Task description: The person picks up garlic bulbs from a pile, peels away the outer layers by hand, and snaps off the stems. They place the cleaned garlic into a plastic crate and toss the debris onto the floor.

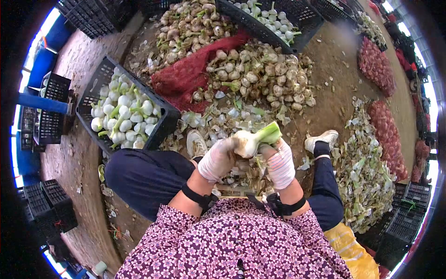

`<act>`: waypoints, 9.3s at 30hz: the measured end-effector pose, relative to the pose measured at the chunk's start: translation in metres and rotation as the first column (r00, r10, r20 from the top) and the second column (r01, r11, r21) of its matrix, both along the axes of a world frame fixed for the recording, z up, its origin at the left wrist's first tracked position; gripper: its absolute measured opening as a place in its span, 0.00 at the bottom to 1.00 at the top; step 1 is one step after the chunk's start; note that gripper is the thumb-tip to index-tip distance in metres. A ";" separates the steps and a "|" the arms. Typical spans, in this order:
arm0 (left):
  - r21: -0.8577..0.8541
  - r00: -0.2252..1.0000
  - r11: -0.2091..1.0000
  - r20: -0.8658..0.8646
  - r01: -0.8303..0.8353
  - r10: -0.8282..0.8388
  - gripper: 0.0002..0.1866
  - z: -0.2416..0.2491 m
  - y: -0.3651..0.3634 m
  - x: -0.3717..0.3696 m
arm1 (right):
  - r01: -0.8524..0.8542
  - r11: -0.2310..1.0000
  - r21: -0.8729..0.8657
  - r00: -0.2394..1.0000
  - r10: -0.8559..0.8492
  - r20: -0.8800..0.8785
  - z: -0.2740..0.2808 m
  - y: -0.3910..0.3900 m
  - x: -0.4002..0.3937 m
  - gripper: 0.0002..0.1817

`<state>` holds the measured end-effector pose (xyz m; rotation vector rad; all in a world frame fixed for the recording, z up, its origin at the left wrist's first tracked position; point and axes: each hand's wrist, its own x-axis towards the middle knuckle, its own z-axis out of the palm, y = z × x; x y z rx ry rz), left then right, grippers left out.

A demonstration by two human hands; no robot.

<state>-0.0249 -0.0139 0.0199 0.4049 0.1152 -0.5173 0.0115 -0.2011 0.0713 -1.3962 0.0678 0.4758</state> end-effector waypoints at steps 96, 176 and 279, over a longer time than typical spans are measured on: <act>0.780 0.929 0.565 0.052 -0.267 0.367 0.43 -0.072 -0.005 0.054 | -0.289 0.621 -0.728 0.865 0.496 0.080 -0.080 0.035 0.197 0.17; 0.615 0.987 0.773 0.075 -0.155 0.139 0.38 0.052 -0.008 -0.001 | -0.060 0.996 -0.073 0.987 0.070 0.146 -0.009 0.012 0.003 0.13; 0.896 0.959 0.417 0.031 -0.152 0.283 0.11 0.007 0.039 0.047 | -0.057 -0.726 -0.685 0.414 0.607 -0.678 -0.253 -0.055 0.276 0.13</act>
